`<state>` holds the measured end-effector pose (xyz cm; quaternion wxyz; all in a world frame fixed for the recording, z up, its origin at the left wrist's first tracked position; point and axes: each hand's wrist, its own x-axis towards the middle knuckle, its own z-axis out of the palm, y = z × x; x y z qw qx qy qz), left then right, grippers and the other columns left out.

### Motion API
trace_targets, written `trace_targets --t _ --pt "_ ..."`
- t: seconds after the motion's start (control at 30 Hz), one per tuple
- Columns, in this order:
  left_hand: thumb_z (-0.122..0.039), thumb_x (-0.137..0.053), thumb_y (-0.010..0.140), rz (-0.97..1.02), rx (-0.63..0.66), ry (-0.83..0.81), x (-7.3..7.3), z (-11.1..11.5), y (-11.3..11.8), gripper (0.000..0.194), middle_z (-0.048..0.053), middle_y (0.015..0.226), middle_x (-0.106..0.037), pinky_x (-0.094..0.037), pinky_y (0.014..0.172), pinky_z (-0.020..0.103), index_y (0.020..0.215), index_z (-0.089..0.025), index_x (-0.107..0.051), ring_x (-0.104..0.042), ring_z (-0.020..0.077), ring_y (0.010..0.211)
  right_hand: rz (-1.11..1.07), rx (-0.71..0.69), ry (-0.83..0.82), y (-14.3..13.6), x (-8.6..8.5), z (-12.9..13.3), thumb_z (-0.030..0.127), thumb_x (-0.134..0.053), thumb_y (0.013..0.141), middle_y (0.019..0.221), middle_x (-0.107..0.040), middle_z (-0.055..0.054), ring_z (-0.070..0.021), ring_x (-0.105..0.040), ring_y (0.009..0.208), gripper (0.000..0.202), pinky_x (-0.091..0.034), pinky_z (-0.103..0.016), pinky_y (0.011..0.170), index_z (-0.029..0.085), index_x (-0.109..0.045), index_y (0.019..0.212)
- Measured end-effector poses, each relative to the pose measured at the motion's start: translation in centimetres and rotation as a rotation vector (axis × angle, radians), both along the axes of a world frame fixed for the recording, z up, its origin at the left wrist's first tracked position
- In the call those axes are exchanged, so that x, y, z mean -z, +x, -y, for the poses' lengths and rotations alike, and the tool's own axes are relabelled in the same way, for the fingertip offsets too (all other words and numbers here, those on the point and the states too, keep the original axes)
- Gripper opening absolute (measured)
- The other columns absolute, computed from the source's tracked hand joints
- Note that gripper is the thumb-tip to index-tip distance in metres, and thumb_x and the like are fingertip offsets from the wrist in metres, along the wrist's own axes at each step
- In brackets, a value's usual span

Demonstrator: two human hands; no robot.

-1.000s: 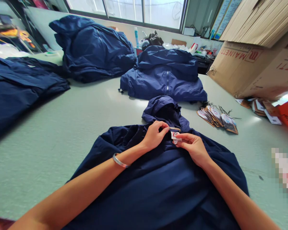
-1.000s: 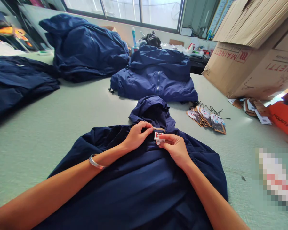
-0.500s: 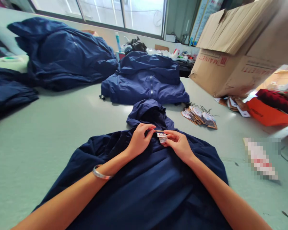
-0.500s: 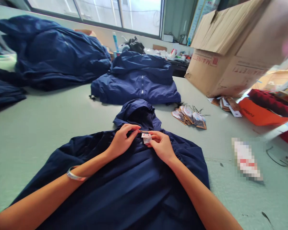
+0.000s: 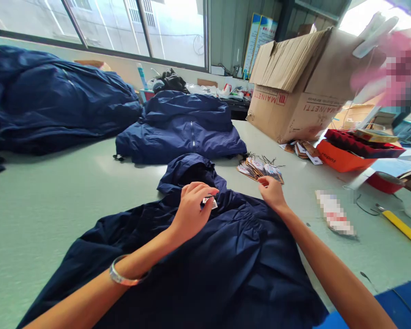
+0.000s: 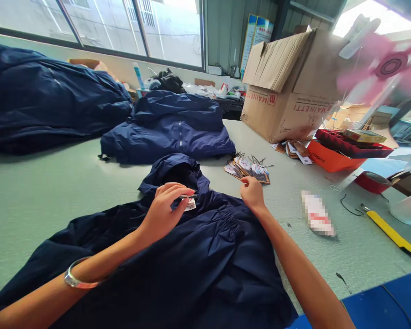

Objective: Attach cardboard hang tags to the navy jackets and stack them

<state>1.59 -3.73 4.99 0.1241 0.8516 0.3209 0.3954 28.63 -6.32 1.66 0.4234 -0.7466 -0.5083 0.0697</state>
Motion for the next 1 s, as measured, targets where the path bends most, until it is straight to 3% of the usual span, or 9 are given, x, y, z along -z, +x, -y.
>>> trace_targets --t 0.13,0.33,0.57,0.73,0.87,1.0 --pt "-0.013 -0.051 0.082 0.004 0.140 -0.087 -0.4 0.8 2.8 0.022 0.007 0.098 -0.070 -0.043 0.096 0.041 0.096 -0.019 -0.067 -0.059 0.0230 0.101 0.194 0.200 -0.089 4.5 1.7 -0.6 0.016 -0.052 0.077 0.112 -0.068 -0.016 -0.0246 -0.064 0.101 0.032 -0.046 -0.036 0.094 0.012 -0.069 0.103" --pt "-0.008 -0.054 0.078 -0.055 0.308 -0.268 0.9 2.4 9.0 0.026 0.010 0.106 -0.068 -0.047 0.099 0.039 0.100 -0.017 -0.066 -0.060 0.0239 0.106 0.370 0.172 -0.208 6.4 3.2 -2.2 0.027 -0.058 0.083 0.138 -0.054 -0.019 -0.0271 -0.049 0.127 0.049 -0.035 -0.039 0.106 0.009 -0.056 0.129" --pt "-0.007 -0.056 0.076 -0.003 0.294 -0.542 2.4 2.4 14.1 0.027 0.012 0.109 -0.070 -0.048 0.099 0.041 0.099 -0.014 -0.068 -0.063 0.0245 0.107 0.630 0.060 -0.358 5.3 1.9 -0.8 0.026 -0.043 0.096 0.119 -0.067 -0.017 -0.0264 -0.061 0.109 0.031 -0.038 -0.039 0.095 0.015 -0.065 0.115" --pt "-0.003 -0.057 0.070 0.222 0.197 -0.973 3.1 0.9 16.3 0.024 0.008 0.100 -0.072 -0.049 0.098 0.036 0.088 -0.014 -0.067 -0.066 0.0205 0.100 0.720 -0.015 -0.354 4.3 1.1 2.4 0.027 -0.041 0.097 0.110 -0.070 -0.017 -0.0263 -0.065 0.100 0.031 -0.043 -0.034 0.084 0.013 -0.065 0.111" --pt "-0.002 -0.056 0.070 0.392 0.193 -1.293 2.7 0.3 18.2 0.015 0.002 0.065 -0.063 -0.055 0.080 0.029 0.064 -0.016 -0.057 -0.065 0.0153 0.074 0.681 -0.062 -0.327 3.6 0.8 4.7 0.027 -0.041 0.098 0.111 -0.070 -0.015 -0.0243 -0.065 0.100 0.030 -0.043 -0.030 0.081 0.015 -0.065 0.112" --pt "-0.002 -0.051 0.075 0.411 0.182 -1.380 2.2 0.2 20.5 0.021 0.000 0.056 -0.054 -0.051 0.061 0.022 0.058 -0.016 -0.050 -0.057 0.0099 0.056 0.637 -0.097 -0.318 2.8 0.3 6.3 0.026 -0.040 0.099 0.107 -0.071 -0.012 -0.0227 -0.066 0.097 0.028 -0.043 -0.028 0.077 0.017 -0.065 0.107"
